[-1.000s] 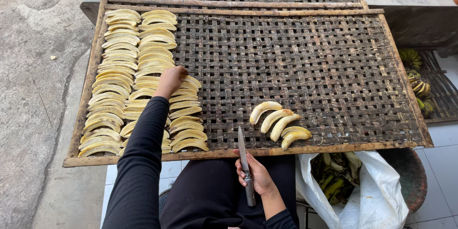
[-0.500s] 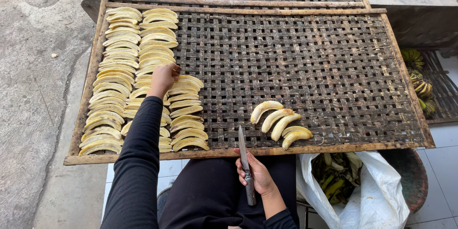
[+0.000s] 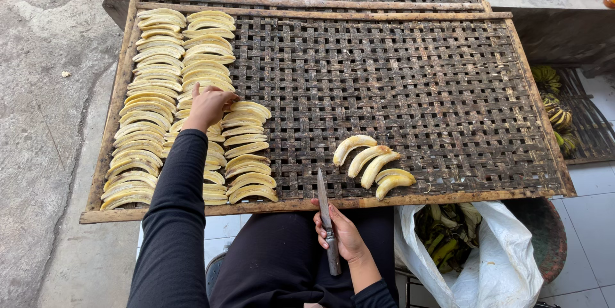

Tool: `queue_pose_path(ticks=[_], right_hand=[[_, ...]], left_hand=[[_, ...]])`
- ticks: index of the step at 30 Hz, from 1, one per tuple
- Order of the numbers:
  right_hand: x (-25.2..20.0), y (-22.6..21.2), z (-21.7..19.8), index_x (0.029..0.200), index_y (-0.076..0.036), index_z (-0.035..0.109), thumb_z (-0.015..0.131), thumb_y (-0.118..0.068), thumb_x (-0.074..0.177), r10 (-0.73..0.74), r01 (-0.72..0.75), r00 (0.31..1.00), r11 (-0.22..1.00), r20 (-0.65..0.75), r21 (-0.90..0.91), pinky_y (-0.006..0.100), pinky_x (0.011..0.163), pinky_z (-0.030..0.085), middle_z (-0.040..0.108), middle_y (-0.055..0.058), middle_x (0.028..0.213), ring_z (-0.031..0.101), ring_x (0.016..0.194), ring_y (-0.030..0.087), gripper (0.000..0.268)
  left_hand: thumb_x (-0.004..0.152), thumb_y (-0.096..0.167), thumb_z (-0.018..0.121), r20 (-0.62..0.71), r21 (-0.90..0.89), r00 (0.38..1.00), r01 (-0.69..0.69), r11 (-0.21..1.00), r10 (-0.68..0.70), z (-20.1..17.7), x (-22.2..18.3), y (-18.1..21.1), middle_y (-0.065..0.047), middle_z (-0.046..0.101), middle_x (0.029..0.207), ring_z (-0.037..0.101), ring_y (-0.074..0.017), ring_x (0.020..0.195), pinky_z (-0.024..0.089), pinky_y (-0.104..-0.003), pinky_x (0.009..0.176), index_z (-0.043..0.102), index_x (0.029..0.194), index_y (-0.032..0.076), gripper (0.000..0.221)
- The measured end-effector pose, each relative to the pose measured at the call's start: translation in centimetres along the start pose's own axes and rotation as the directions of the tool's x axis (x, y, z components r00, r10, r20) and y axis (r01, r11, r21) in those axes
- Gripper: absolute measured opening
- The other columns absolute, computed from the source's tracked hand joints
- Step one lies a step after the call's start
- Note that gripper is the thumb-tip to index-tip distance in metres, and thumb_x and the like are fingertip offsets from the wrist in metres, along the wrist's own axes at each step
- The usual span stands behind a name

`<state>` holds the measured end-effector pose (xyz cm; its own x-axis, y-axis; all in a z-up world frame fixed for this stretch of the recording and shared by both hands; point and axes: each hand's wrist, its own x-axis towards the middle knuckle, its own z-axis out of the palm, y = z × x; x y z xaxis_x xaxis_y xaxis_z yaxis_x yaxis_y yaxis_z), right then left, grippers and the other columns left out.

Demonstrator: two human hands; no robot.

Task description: The person slices peeled bananas into thin longitudinal strips by hand and arranges the slices onto a woven wooden drying rack.

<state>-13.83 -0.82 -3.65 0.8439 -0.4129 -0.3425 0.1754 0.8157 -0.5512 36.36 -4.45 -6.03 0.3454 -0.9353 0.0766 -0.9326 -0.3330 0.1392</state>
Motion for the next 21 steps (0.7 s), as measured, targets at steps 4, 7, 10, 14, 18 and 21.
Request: queue_pose_path(ticks=[4, 7, 10, 14, 18, 21], right_hand=[[0.1, 0.0, 0.0, 0.148, -0.001, 0.046, 0.036, -0.033, 0.110, 0.002, -0.002, 1.000, 1.000, 0.009, 0.012, 0.026, 0.048, 0.052, 0.058, 0.006, 0.085, 0.058, 0.065, 0.009, 0.050], [0.0, 0.0, 0.0, 0.148, -0.002, 0.045, 0.036, -0.033, 0.110, 0.005, -0.005, 1.000, 1.000, 0.012, 0.022, 0.027, 0.048, 0.052, 0.058, 0.007, 0.086, 0.058, 0.065, 0.010, 0.050], [0.1, 0.0, 0.1, 0.148, -0.002, 0.045, 0.036, -0.033, 0.110, 0.007, -0.008, 1.000, 1.000, 0.016, 0.029, 0.027, 0.049, 0.052, 0.058, 0.007, 0.086, 0.058, 0.065, 0.010, 0.050], [0.1, -0.1, 0.0, 0.147, -0.002, 0.046, 0.036, -0.034, 0.110, 0.013, -0.013, 1.000, 1.000, 0.007, 0.023, 0.027, 0.049, 0.052, 0.058, 0.006, 0.086, 0.058, 0.065, 0.010, 0.050], [-0.2, 0.1, 0.1, 0.147, -0.002, 0.045, 0.036, -0.034, 0.111, 0.001, -0.001, 1.000, 1.000, 0.016, 0.024, 0.027, 0.049, 0.052, 0.057, 0.007, 0.087, 0.058, 0.066, 0.010, 0.050], [-0.3, -0.2, 0.5, 0.148, 0.000, 0.044, 0.037, -0.037, 0.110, -0.041, 0.038, 0.998, 0.997, 0.045, 0.068, 0.026, 0.048, 0.051, 0.058, 0.007, 0.087, 0.056, 0.065, 0.010, 0.054]], left_hand=[[0.098, 0.018, 0.062, 0.051, 0.055, 0.997, 0.049, 0.997, -0.052, -1.2, -0.1, 1.1, 0.004, 0.074, 0.118, 0.057, -0.0206, 0.129, 0.010, -0.073, 0.119, 0.072, 0.122, 0.036, 0.031], [0.099, 0.012, 0.059, 0.028, 0.163, 0.999, 0.036, 0.986, -0.041, -1.3, 0.4, 2.0, 0.007, 0.076, 0.114, 0.057, -0.0190, 0.131, 0.016, -0.069, 0.122, 0.074, 0.119, 0.036, 0.034], [0.104, 0.018, 0.059, -0.154, -0.086, 0.988, 0.019, 0.996, -0.032, -0.3, 1.7, 3.4, -0.008, 0.072, 0.121, 0.063, -0.0275, 0.113, 0.036, -0.060, 0.111, 0.064, 0.140, 0.022, 0.037], [0.096, 0.022, 0.066, 0.050, -0.060, 0.998, 0.031, 0.998, -0.028, 0.5, 2.1, 5.1, -0.003, 0.070, 0.128, 0.064, -0.0243, 0.118, 0.043, -0.051, 0.109, 0.063, 0.136, 0.027, 0.040], [0.098, 0.009, 0.065, -0.051, -0.100, 0.991, 0.118, 0.988, -0.124, 0.8, 2.4, 7.4, -0.009, 0.069, 0.129, 0.067, -0.0249, 0.113, 0.046, -0.049, 0.104, 0.060, 0.142, 0.020, 0.045], [0.092, 0.012, 0.072, -0.221, -0.302, 0.969, 0.039, 0.952, -0.109, 0.5, 2.4, 12.4, -0.017, 0.067, 0.126, 0.067, -0.0291, 0.108, 0.051, -0.045, 0.094, 0.057, 0.139, 0.008, 0.050]])
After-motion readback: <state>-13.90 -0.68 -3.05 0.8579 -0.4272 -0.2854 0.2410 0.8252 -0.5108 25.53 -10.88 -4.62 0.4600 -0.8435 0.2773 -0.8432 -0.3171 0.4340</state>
